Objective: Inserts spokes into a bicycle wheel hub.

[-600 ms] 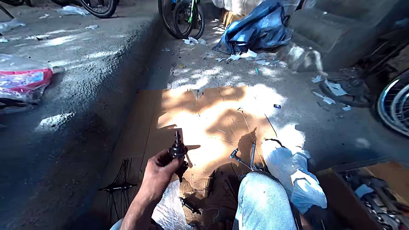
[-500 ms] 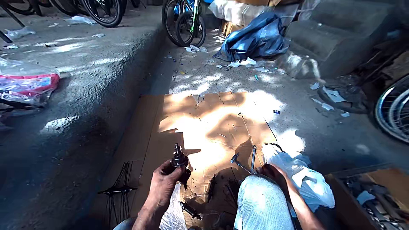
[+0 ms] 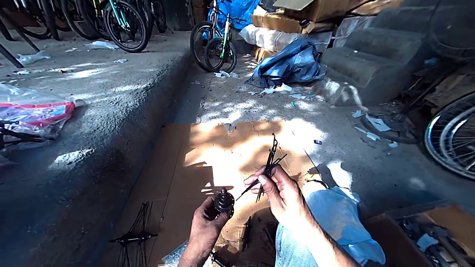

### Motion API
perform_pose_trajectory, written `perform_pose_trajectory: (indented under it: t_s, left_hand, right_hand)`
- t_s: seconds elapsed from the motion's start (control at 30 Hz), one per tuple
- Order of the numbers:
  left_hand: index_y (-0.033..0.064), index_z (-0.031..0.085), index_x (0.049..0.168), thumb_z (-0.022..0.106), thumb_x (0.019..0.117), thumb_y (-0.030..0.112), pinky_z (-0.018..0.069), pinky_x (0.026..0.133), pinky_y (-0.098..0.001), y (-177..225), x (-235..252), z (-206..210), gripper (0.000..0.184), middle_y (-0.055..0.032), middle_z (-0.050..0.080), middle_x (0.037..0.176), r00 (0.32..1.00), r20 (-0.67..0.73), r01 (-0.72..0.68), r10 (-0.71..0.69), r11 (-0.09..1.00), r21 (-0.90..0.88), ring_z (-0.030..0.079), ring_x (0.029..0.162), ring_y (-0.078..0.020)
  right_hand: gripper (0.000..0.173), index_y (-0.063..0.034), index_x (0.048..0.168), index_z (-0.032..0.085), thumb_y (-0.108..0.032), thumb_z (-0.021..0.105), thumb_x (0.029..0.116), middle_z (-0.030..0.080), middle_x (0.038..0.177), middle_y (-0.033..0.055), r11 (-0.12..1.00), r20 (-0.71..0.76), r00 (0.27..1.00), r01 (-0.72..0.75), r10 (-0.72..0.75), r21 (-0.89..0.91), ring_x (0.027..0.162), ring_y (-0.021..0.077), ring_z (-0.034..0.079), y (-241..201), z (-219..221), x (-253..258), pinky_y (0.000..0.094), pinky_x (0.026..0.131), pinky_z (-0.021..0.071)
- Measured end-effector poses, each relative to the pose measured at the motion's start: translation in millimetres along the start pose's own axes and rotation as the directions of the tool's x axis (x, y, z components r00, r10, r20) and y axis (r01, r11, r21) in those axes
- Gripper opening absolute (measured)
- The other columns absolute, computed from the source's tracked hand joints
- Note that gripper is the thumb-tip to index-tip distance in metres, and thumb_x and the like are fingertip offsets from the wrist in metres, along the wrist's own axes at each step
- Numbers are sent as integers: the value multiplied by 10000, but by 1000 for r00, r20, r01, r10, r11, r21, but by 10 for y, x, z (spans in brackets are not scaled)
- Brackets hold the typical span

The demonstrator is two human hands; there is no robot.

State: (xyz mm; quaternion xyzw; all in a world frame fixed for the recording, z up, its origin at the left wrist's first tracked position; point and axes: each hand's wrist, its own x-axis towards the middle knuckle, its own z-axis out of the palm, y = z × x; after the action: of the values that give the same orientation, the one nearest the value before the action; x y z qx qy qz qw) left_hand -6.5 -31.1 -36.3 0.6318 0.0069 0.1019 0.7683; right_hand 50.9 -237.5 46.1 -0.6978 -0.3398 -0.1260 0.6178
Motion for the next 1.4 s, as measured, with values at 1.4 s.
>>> perform_pose_trajectory:
  t_s: [1.4]
  left_hand:
    - [-69,672,1131,735,816,11,624,817,-363,6,92,-145,330,-180,731,1009,994,-78,-78,77,997,-15,727,906,-243]
  right_hand:
    - [125,-127,1120,619,-214,543,1074,767,992,-36,959,215,935,-263,281,-109,863,89,748,345,282,32,277,800,638]
